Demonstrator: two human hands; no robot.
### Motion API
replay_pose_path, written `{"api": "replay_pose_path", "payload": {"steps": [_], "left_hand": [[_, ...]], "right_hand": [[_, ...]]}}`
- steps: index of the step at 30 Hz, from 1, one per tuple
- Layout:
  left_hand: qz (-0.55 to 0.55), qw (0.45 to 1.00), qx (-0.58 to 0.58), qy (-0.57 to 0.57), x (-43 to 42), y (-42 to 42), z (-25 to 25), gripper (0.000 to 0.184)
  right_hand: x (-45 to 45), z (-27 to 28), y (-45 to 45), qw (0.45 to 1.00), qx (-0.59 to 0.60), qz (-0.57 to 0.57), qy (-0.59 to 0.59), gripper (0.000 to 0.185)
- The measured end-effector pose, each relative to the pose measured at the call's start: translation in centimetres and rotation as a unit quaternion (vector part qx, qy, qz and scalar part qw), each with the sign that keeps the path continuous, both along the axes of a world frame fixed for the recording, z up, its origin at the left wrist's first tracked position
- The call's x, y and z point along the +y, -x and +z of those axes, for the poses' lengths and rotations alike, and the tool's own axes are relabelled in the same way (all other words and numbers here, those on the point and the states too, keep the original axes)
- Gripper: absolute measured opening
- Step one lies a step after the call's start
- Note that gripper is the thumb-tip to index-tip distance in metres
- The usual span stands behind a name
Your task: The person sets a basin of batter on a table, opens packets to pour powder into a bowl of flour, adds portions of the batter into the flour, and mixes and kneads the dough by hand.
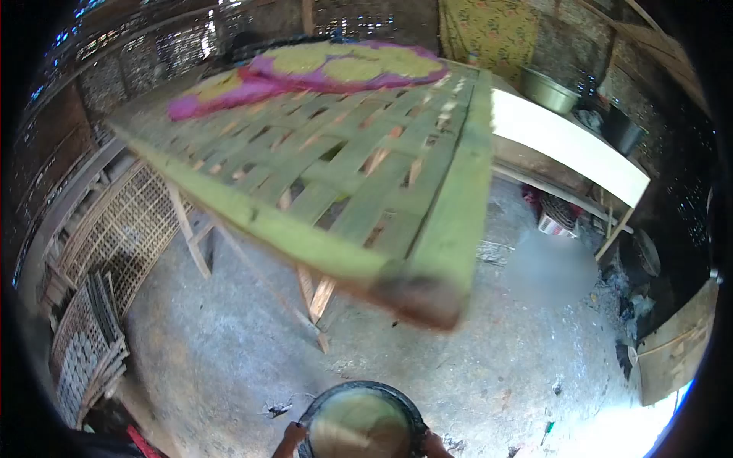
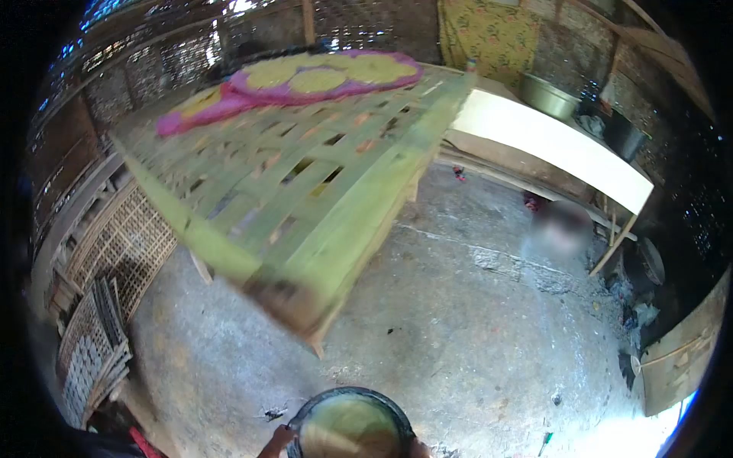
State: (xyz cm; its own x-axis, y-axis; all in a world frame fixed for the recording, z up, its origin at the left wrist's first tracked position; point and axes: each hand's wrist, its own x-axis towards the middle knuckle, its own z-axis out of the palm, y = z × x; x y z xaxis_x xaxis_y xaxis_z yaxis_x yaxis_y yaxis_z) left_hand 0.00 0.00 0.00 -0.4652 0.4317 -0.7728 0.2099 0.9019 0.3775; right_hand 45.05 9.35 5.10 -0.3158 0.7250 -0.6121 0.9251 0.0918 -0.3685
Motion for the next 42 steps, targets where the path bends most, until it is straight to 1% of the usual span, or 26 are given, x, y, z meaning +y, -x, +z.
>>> {"api": "replay_pose_path", "payload": {"steps": [1,2,3,4,5,6,7,8,9,11,13,14,15,16,17,18,19,21,24,26,29,34,36,38,40,42], "left_hand": [[-0.041,0.999,-0.006,-0.025,0.5,-0.3,-1.9,0.046],[-0.036,0.999,-0.005,-0.017,1.4,-1.7,-1.3,0.050],[-0.035,0.999,0.027,0.017,1.8,-3.8,7.3,0.055],[-0.071,0.996,0.023,-0.046,2.6,-5.5,8.3,0.046],[-0.070,0.993,-0.003,-0.091,4.3,-8.1,11.0,0.040],[-0.068,0.988,-0.031,-0.135,7.2,-11.3,16.9,0.034],[-0.067,0.980,-0.061,-0.177,10.4,-14.7,23.6,0.029],[-0.071,0.982,-0.109,-0.140,12.8,-16.8,27.6,0.030],[-0.088,0.979,-0.111,-0.144,14.3,-18.6,28.1,0.030],[-0.217,0.955,-0.005,-0.202,17.9,-22.6,30.2,0.030],[-0.226,0.945,-0.032,-0.235,22.2,-27.3,34.7,0.031],[-0.241,0.935,-0.049,-0.254,25.3,-29.6,37.0,0.033],[-0.257,0.927,-0.066,-0.266,28.1,-32.2,41.2,0.034],[-0.208,0.942,-0.145,-0.219,30.7,-34.7,45.5,0.036],[-0.220,0.938,-0.146,-0.223,34.0,-37.0,48.1,0.036],[-0.198,0.946,-0.160,-0.198,37.3,-39.1,50.1,0.035],[-0.174,0.954,-0.173,-0.169,40.1,-40.9,51.7,0.036],[-0.190,0.942,-0.196,-0.194,46.2,-44.1,52.9,0.033],[-0.237,0.912,-0.201,-0.269,56.7,-49.1,58.0,0.028],[-0.272,0.891,-0.179,-0.315,64.1,-50.3,59.2,0.026],[-0.330,0.869,-0.142,-0.341,75.6,-52.8,58.4,0.037],[-0.284,0.879,-0.157,-0.349,94.1,-53.9,66.3,0.037],[-0.267,0.895,-0.156,-0.322,98.8,-52.7,67.6,0.036],[-0.176,0.879,-0.223,-0.384,105.2,-51.4,70.3,0.032],[-0.167,0.881,-0.138,-0.422,109.2,-49.2,73.6,0.027],[-0.090,0.864,-0.239,-0.435,113.4,-46.2,75.9,0.023]], "right_hand": [[0.0,0.3,-0.1,1.000,-0.004,-0.012,-0.004,0.062],[-0.6,1.5,-1.9,0.983,0.033,-0.171,0.049,0.059],[-1.6,7.4,-5.0,0.931,0.092,-0.328,0.131,0.055],[-2.6,9.0,-7.3,0.988,-0.060,-0.142,0.019,0.047],[-2.7,11.8,-10.5,0.985,-0.067,-0.158,0.016,0.047],[-2.8,14.5,-13.7,0.946,0.027,-0.319,0.045,0.046],[-2.6,16.8,-16.2,0.872,0.128,-0.467,0.070,0.044],[-2.1,19.1,-18.8,0.893,0.064,-0.442,0.056,0.045],[-1.7,21.3,-21.4,0.909,0.000,-0.414,0.046,0.046],[-2.1,26.1,-25.6,0.885,0.095,-0.451,-0.076,0.039],[-1.1,26.8,-32.8,0.681,0.269,-0.680,0.035,0.030],[1.7,35.1,-31.8,0.871,0.057,-0.438,-0.214,0.024],[3.7,37.8,-33.9,0.780,0.182,-0.585,-0.124,0.024],[4.9,39.0,-35.7,0.826,0.128,-0.501,-0.225,0.028],[7.1,40.2,-37.4,0.852,0.072,-0.403,-0.325,0.033],[9.7,43.1,-39.2,0.776,0.139,-0.578,-0.213,0.027],[12.4,46.1,-40.7,0.659,0.203,-0.719,-0.086,0.026],[18.8,53.2,-40.4,0.632,0.261,-0.711,-0.162,0.024],[27.7,55.1,-44.1,0.631,0.268,-0.659,-0.310,0.027],[34.6,59.5,-44.5,0.576,0.291,-0.722,-0.252,0.018],[44.6,59.1,-47.6,0.584,0.284,-0.715,-0.260,0.019],[64.0,64.5,-49.8,0.619,0.327,-0.667,-0.253,0.022],[71.8,63.9,-50.8,0.710,0.292,-0.579,-0.276,0.023],[80.2,66.1,-49.3,0.681,0.391,-0.570,-0.241,0.023],[88.6,69.0,-47.9,0.717,0.387,-0.532,-0.229,0.021],[96.5,73.2,-44.7,0.702,0.473,-0.478,-0.236,0.019]]}}
